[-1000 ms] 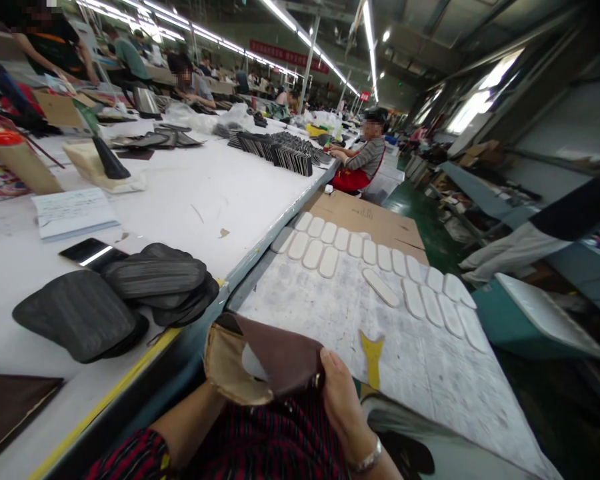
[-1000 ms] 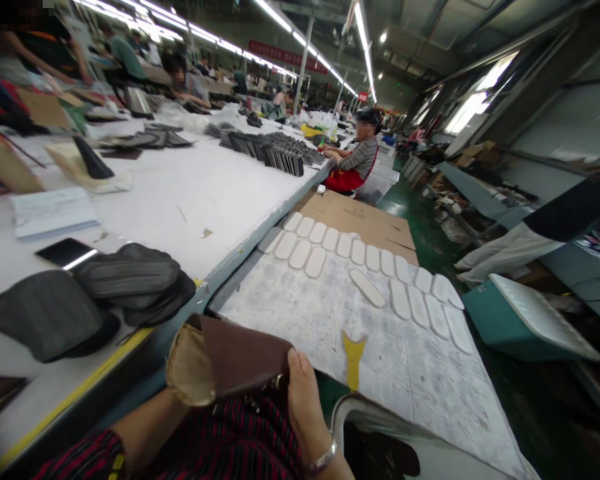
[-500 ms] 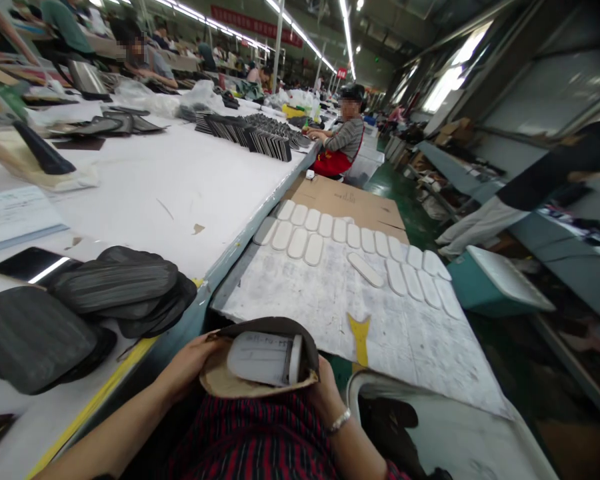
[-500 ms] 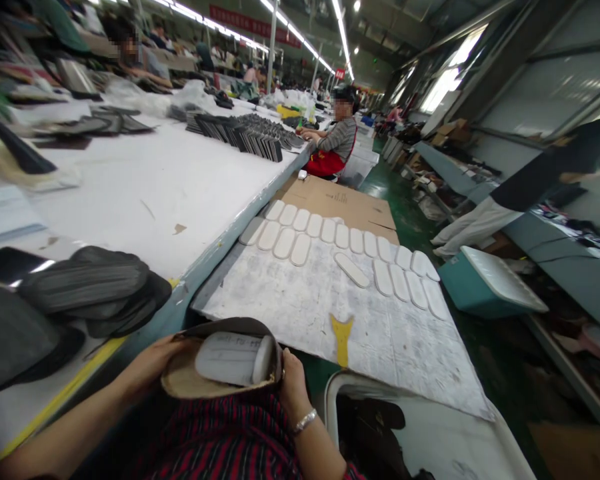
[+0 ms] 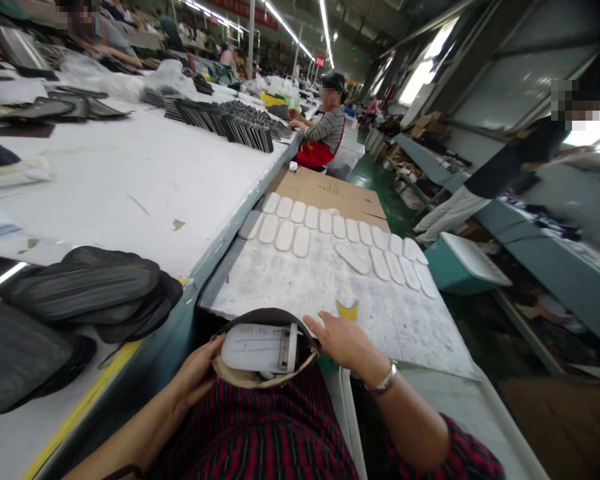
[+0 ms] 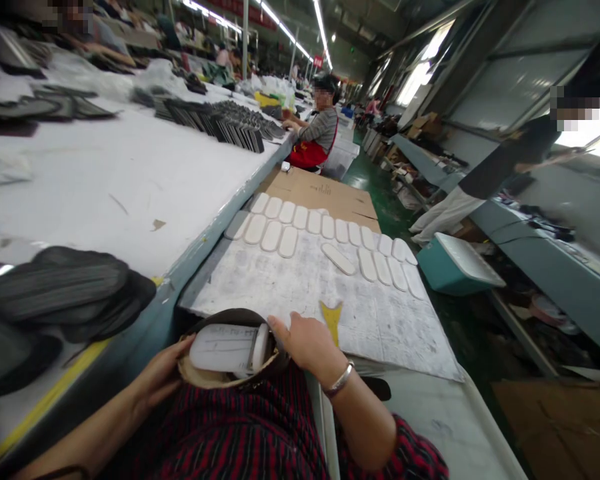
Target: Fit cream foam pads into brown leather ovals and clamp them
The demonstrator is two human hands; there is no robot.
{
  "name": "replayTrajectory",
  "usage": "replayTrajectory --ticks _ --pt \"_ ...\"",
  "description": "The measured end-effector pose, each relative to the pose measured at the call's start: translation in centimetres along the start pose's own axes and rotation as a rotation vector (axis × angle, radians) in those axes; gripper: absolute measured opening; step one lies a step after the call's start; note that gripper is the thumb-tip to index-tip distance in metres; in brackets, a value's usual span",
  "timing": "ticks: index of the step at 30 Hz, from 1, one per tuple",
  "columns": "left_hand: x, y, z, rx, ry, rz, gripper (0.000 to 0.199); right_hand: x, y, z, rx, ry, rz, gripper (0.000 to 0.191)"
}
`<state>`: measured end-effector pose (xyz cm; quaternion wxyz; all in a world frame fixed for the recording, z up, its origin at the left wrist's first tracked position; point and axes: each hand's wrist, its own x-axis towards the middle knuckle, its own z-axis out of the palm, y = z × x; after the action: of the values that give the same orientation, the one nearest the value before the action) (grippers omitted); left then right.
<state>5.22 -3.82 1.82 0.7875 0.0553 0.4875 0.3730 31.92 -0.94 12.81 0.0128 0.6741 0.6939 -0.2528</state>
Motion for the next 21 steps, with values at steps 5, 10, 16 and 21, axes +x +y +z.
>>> replayTrajectory --ticks 5,10,16,21 --pt "-0.2 -0.1 -0.3 0.017 -0.025 0.036 0.028 -1.1 -3.9 -1.1 0.035 -0.374 -0.028 0.066" --pt "-1.3 0.1 -0.2 0.083 -0.027 0.111 0.032 0.3 -4.7 0.1 0.169 -0.480 0.034 0.032" --pt "-0.7 0.5 -0.9 0.481 -0.090 0.275 0.042 0.5 -1.6 -0.1 0.350 -0.358 0.139 0.034" --pt "-0.2 1.5 -1.0 0.698 -0.119 0.334 0.057 -0.1 2.2 1.7 0.584 -0.351 0.270 0.036"
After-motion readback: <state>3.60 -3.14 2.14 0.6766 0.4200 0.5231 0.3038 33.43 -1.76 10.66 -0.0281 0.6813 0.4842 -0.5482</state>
